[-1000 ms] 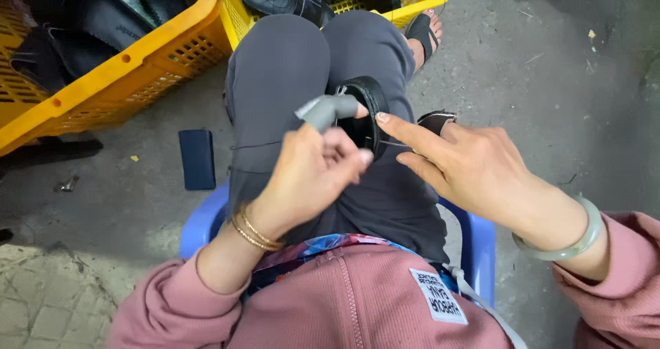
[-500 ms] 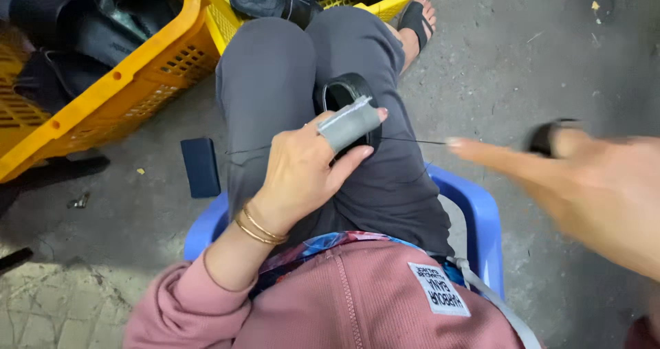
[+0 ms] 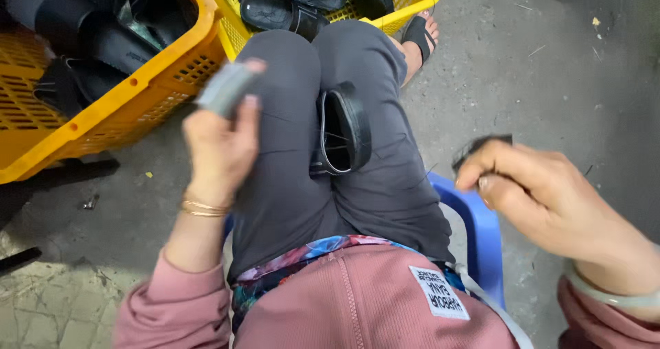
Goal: The person sits on a blue plastic chair and sews a black sandal held between their legs. They use a needle and thread to stitch the sole of the sandal, pulling the thread through the material repeatedly. Two yellow baskets filled with other black sandals are visible on the floor nearby.
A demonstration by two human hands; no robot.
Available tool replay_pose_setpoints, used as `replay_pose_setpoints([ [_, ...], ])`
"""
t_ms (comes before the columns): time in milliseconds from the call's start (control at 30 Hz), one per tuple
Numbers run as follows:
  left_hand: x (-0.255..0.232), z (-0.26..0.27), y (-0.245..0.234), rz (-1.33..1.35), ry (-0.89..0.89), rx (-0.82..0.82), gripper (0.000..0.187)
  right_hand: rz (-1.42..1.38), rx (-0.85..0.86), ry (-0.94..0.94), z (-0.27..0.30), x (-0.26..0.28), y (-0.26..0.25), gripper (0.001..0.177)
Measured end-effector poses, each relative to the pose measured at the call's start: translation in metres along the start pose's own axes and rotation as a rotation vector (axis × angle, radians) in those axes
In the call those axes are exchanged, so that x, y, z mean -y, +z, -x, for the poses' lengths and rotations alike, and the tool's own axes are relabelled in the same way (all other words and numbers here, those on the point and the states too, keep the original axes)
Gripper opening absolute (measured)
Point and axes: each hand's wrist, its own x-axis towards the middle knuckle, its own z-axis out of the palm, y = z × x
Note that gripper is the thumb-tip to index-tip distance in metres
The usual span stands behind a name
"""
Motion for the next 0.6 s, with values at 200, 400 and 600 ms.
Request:
replay_pose_setpoints([
  [200,-0.057,0.016,0.003,-0.115,0.145,-0.094,0.041,0.432,-0.338,-0.138,-0.043,0.002,0.069,0.054],
  [400,-0.074,0.019,0.035,-0.074,0.179,0.15,0.059,-0.696,-0.16,0.044,-0.057,0.021,0.066,0.022],
  [600,-0.083,-0.014,0.048,-0.221,0.238,0.167,0.044,-1.092,-0.281,0.116,-0.068,0.012,0.083,0.025],
])
